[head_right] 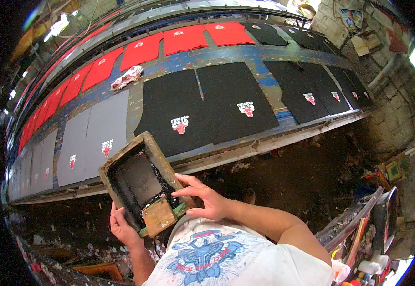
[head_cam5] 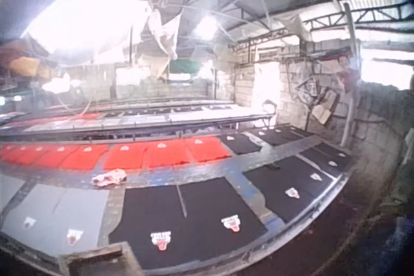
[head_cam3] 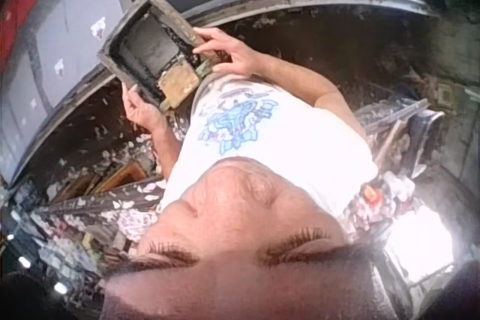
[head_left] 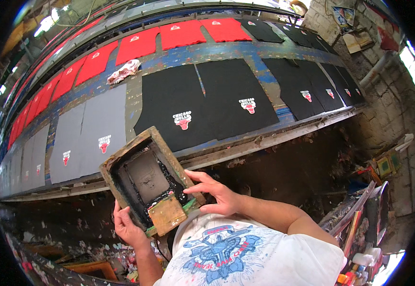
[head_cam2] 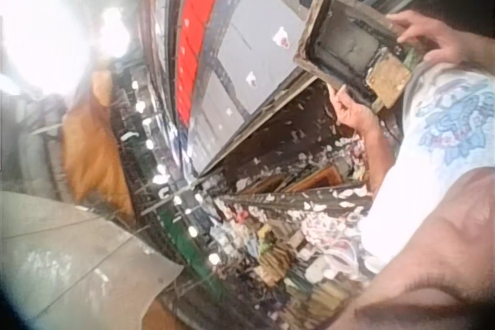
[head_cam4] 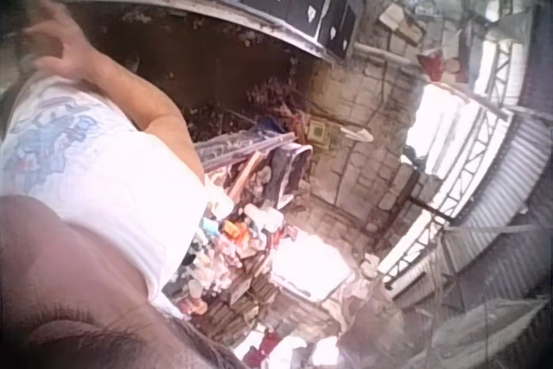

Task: The person uses a squeegee to apply black ink through a screen-printing frame onto a series of t-shirts laid out on a workbench. The shirts are printed one at a time, moving from left to right across the bench.

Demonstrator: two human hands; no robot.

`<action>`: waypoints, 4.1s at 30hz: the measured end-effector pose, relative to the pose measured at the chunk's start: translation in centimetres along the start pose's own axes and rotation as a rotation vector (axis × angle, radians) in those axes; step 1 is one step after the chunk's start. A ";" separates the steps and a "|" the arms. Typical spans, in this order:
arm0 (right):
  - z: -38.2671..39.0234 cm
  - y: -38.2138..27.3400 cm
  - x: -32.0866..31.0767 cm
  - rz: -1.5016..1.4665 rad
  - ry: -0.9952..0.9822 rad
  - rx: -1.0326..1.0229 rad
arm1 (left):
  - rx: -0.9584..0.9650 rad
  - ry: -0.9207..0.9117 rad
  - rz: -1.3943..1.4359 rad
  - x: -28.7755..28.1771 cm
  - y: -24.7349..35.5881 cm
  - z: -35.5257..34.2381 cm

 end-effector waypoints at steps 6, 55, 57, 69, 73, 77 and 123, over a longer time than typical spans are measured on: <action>7.6 -0.1 -10.1 -0.062 0.133 0.017 | 0.170 -0.178 -0.124 12.6 0.9 5.5; 2.3 -2.0 -48.5 0.036 0.544 -0.198 | 0.488 -0.456 -0.021 57.4 8.2 -4.7; 1.8 -0.8 -49.1 0.005 0.537 -0.148 | 0.475 -0.465 0.017 57.8 7.7 -5.5; 12.7 10.6 -41.4 -0.180 0.495 0.283 | 0.004 -0.436 0.012 50.5 -11.8 4.1; 14.6 11.2 -40.6 -0.144 0.526 0.347 | -0.052 -0.424 0.003 49.8 -13.2 5.1; 15.1 11.5 -40.5 -0.105 0.538 0.382 | -0.056 -0.440 -0.011 49.7 -13.3 5.3; 16.3 12.1 -40.7 -0.171 0.573 0.360 | -0.096 -0.451 -0.030 50.3 -14.9 5.9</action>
Point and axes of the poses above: each hand's wrist, its own z-axis away from the middle knuckle, its own x-axis out of the palm, y = z × x, the point moved 6 cm from there along -z, towards the middle knuckle, and after that the axes turned 1 degree about -z, right-handed, at the moved point
